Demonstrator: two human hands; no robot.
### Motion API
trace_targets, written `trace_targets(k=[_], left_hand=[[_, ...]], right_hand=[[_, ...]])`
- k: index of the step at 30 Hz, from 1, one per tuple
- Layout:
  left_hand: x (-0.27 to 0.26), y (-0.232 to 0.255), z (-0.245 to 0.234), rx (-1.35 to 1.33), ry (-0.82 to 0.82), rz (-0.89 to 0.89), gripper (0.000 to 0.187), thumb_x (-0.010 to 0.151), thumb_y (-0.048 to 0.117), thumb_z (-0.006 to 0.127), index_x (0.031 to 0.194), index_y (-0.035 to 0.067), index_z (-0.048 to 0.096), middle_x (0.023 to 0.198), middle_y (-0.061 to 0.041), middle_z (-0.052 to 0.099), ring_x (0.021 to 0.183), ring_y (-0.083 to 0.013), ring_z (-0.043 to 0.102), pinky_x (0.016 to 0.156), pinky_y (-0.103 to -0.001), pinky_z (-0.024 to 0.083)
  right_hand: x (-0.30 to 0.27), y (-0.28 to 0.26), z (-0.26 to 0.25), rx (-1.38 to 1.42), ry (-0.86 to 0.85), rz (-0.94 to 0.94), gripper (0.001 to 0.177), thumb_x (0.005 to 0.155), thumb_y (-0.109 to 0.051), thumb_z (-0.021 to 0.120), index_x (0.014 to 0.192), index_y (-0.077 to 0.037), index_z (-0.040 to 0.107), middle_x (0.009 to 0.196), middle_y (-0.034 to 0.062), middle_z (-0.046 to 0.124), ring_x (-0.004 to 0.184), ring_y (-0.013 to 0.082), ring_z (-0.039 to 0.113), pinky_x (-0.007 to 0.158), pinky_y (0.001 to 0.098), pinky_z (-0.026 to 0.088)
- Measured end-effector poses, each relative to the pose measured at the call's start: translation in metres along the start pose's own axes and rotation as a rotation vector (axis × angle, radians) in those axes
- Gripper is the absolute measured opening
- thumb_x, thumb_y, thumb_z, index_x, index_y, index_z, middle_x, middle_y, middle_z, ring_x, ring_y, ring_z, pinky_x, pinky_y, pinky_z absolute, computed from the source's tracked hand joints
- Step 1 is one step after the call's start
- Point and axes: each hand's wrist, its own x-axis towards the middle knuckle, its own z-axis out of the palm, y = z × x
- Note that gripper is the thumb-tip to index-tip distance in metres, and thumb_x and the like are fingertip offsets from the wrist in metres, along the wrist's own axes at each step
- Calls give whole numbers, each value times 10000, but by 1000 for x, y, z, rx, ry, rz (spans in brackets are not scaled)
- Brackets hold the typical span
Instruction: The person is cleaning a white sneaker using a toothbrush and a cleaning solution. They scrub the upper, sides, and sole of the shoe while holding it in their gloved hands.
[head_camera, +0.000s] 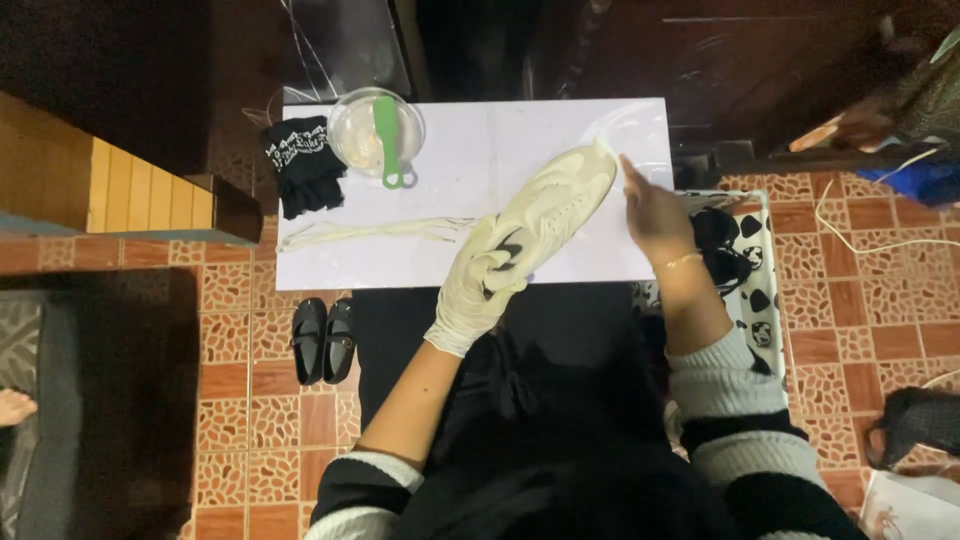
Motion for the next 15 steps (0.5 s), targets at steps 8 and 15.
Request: trace_targets(k=[8, 15], left_hand=[[-9, -15, 5, 8, 1, 20, 428, 835, 432, 802, 1073, 118, 635, 1458, -220, 542, 1268, -347, 600, 1026, -370, 531], [-7, -9, 2, 6, -14, 41, 444, 833, 432, 802, 1090, 115, 626, 1463, -219, 538, 1273, -344, 596, 1022, -375, 531]], right_hand=[[-1, -43, -30, -124, -153, -49, 512, 1094, -280, 322, 1604, -301, 365, 1004, 214, 740, 1012, 365, 718, 918, 471, 562], [-18, -92, -39, -26, -236, -181, 487, 1044, -175, 430, 1524, -235, 491, 1087, 296, 722, 1057, 445, 696, 924, 536, 562]])
